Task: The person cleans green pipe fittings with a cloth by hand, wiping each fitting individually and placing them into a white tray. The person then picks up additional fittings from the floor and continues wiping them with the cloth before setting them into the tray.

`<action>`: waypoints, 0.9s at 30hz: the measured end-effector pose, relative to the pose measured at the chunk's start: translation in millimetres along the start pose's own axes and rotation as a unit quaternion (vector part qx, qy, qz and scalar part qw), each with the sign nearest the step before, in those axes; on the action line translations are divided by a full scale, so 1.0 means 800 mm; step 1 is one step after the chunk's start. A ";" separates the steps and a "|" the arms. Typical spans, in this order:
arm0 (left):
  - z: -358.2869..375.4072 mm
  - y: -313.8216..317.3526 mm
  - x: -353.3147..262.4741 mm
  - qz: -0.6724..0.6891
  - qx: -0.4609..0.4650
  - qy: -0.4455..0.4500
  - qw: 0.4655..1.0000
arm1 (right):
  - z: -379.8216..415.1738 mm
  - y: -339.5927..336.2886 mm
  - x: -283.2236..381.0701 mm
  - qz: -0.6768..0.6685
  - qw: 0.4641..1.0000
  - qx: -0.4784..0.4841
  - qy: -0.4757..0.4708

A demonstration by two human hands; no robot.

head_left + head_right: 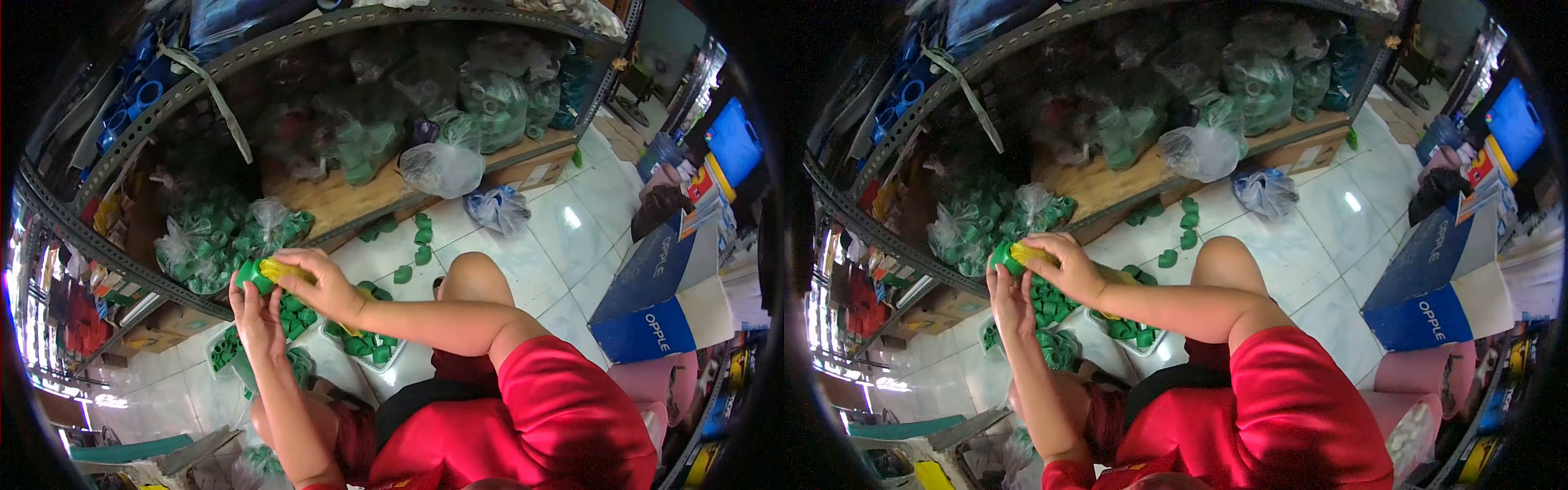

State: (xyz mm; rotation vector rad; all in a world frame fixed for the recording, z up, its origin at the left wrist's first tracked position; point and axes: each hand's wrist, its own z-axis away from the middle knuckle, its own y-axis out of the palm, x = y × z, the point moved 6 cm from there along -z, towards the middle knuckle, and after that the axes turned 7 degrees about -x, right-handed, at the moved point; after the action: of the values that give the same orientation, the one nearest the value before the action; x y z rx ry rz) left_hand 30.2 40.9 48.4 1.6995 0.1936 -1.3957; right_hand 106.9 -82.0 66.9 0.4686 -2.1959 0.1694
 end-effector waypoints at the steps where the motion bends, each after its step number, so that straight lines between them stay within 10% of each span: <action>1: -0.002 -0.005 0.001 0.029 -0.031 -0.011 0.999 | 0.005 0.006 0.009 0.007 0.999 0.026 -0.030; 5: -0.006 -0.020 -0.002 0.032 -0.057 -0.022 0.998 | 0.018 0.018 -0.006 0.026 0.995 0.085 0.034; 12: -0.006 -0.023 -0.008 0.004 -0.047 -0.013 0.999 | 0.001 0.012 0.023 0.116 0.980 0.108 -0.121; 27: -0.002 -0.005 -0.024 -0.229 0.037 0.168 0.958 | -0.006 0.023 -0.038 -0.002 0.961 0.256 0.102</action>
State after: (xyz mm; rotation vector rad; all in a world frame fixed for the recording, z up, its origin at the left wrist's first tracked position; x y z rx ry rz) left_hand 22.1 52.5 62.4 2.0342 0.7750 -1.4376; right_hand 120.1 -55.1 47.2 0.7053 -1.9355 0.7623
